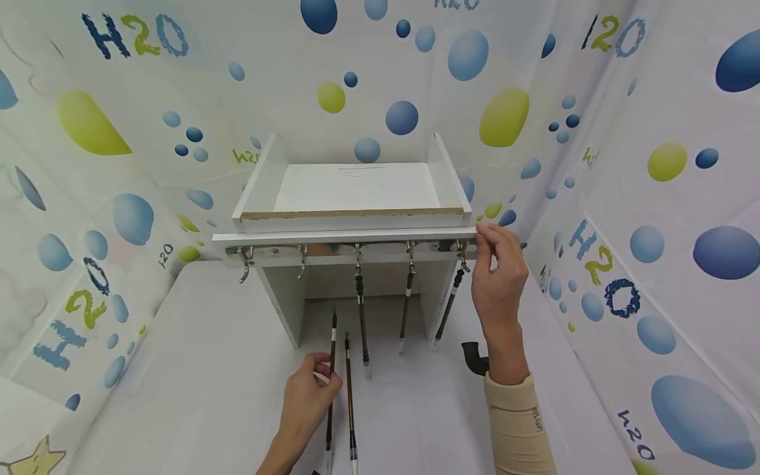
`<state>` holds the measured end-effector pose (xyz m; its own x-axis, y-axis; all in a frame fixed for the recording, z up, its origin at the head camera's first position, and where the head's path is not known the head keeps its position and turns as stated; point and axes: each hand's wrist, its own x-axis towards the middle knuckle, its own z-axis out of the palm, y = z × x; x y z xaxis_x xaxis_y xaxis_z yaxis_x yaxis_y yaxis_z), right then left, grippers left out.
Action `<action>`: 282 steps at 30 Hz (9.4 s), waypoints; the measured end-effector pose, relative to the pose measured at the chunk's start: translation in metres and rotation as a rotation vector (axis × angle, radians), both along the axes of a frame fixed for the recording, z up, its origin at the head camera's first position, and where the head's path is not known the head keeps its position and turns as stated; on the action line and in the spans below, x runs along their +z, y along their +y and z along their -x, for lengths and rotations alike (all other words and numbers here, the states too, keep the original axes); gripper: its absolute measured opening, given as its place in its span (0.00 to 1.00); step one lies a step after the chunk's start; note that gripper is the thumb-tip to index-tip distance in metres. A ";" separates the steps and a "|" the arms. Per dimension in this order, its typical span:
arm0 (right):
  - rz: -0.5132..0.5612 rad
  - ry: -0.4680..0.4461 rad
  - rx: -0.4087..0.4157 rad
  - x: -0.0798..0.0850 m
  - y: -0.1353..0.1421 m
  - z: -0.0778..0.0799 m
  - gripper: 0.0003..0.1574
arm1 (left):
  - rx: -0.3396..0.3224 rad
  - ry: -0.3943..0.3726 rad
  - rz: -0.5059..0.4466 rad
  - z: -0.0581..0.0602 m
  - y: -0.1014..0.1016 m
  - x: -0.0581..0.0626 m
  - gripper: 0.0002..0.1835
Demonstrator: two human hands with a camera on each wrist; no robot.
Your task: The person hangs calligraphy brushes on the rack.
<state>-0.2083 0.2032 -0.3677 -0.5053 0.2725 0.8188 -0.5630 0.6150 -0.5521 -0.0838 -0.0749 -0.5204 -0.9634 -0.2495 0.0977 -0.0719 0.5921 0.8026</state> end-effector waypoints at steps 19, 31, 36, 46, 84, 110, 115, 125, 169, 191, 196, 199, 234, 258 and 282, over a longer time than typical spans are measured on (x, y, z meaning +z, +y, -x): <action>-0.001 -0.008 -0.005 -0.002 0.001 -0.001 0.13 | -0.013 0.193 -0.051 -0.019 0.000 0.057 0.17; 0.000 -0.013 0.005 0.000 0.001 -0.002 0.13 | -0.009 0.330 -0.044 -0.023 -0.006 0.078 0.18; -0.004 -0.005 0.014 0.000 0.002 -0.001 0.13 | 0.011 0.343 -0.025 -0.021 -0.008 0.083 0.18; -0.014 0.000 0.021 0.000 0.003 0.000 0.13 | 0.017 0.360 0.007 -0.019 -0.013 0.087 0.18; -0.001 0.001 0.009 -0.002 0.001 0.001 0.13 | 0.002 0.365 0.024 -0.003 -0.018 0.083 0.16; 0.000 0.008 0.010 -0.002 0.001 0.003 0.13 | -0.041 0.387 0.061 0.028 -0.026 0.060 0.15; 0.007 0.009 0.018 -0.003 0.001 0.003 0.13 | -0.048 0.386 0.059 0.039 -0.028 0.058 0.15; -0.010 0.003 0.030 -0.003 0.002 0.001 0.15 | -0.059 0.373 0.023 0.053 -0.028 0.051 0.14; 0.018 0.024 0.048 -0.005 0.001 0.004 0.13 | -0.028 0.261 -0.036 0.037 -0.025 0.033 0.24; 0.013 0.010 0.017 -0.008 0.000 0.005 0.13 | -0.153 -0.006 0.172 0.009 -0.005 -0.044 0.39; 0.012 0.007 0.011 -0.008 0.000 0.005 0.13 | -0.141 0.033 0.205 0.007 0.002 -0.059 0.35; 0.012 0.005 0.009 -0.007 0.000 0.004 0.13 | -0.112 0.081 0.220 0.007 0.006 -0.066 0.32; 0.011 0.004 0.022 -0.007 0.001 0.003 0.14 | 0.025 0.144 0.290 0.026 0.024 -0.092 0.15; 0.008 0.022 0.029 -0.008 0.002 0.005 0.14 | 0.003 0.045 0.081 0.023 0.019 -0.072 0.14; -0.001 0.031 0.045 -0.007 0.002 0.005 0.14 | -0.019 0.105 0.047 0.024 0.013 -0.048 0.13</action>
